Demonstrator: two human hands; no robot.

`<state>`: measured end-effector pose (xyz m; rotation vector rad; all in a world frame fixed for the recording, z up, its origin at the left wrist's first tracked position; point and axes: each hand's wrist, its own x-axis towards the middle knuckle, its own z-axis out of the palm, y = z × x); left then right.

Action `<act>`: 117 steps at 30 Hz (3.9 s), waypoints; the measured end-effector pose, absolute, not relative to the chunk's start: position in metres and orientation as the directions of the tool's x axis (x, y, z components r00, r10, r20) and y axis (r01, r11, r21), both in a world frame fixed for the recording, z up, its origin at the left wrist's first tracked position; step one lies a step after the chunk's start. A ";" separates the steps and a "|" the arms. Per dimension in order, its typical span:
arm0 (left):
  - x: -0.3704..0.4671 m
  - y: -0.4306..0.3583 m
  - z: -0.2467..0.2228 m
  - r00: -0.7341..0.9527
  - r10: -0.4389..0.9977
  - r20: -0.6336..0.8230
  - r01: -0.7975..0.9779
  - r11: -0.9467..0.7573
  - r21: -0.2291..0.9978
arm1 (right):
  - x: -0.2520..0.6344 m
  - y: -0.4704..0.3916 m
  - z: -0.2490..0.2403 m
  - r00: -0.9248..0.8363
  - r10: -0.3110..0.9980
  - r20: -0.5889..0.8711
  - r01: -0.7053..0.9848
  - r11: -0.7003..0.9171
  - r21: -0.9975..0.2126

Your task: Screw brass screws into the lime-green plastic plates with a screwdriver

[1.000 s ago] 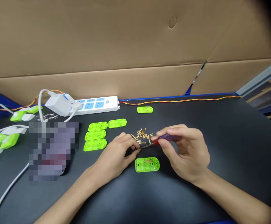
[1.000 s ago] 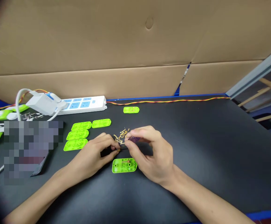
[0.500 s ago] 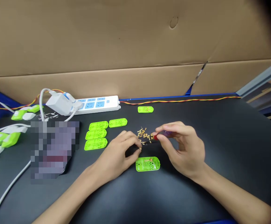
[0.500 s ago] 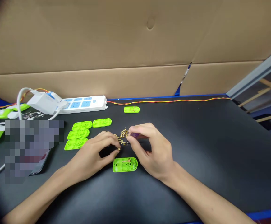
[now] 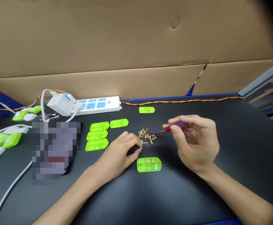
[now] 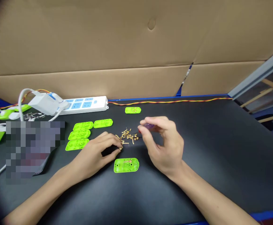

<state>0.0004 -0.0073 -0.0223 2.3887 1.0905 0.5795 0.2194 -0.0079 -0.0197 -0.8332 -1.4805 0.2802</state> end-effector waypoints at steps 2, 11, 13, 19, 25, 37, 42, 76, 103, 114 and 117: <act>0.000 -0.008 -0.022 0.585 0.789 0.190 0.597 -0.577 0.557 | 0.223 -0.003 -0.021 0.172 0.655 0.736 0.395 0.638 -0.660; -0.001 -0.010 -0.021 0.602 0.790 0.117 0.632 -0.560 0.535 | 0.228 0.006 -0.026 0.202 0.732 0.651 0.455 0.519 -0.724; 0.000 -0.010 -0.022 0.600 0.793 0.108 0.644 -0.559 0.523 | 0.227 0.006 -0.027 0.193 0.744 0.639 0.439 0.517 -0.735; 0.003 -0.010 -0.026 0.573 0.806 0.149 0.652 -0.558 0.513 | 0.224 0.003 -0.024 0.218 0.726 0.652 0.408 0.539 -0.737; 0.007 -0.010 -0.030 0.527 0.834 0.164 0.650 -0.519 0.555 | 0.220 -0.005 -0.019 0.195 0.680 0.707 0.325 0.635 -0.701; 0.014 -0.009 -0.022 0.454 0.890 0.049 0.683 -0.383 0.621 | 0.211 -0.017 -0.018 0.076 0.739 0.669 0.172 0.651 -0.739; 0.015 -0.010 -0.021 0.452 0.891 0.045 0.683 -0.378 0.625 | 0.211 -0.019 -0.021 0.039 0.758 0.651 0.161 0.639 -0.752; 0.014 -0.009 -0.021 0.467 0.877 0.112 0.648 -0.426 0.631 | 0.214 -0.018 -0.017 -0.049 0.709 0.704 0.222 0.695 -0.684; 0.015 -0.006 -0.016 0.483 0.870 0.098 0.639 -0.427 0.640 | 0.207 -0.020 0.002 -0.331 0.618 0.713 0.338 0.783 -0.522; 0.015 -0.008 -0.019 0.479 0.876 0.054 0.651 -0.396 0.648 | 0.201 -0.017 0.003 -0.295 0.602 0.742 0.436 0.776 -0.456; 0.015 -0.007 -0.019 0.477 0.877 0.052 0.654 -0.394 0.645 | 0.201 -0.018 0.003 -0.332 0.593 0.733 0.442 0.785 -0.434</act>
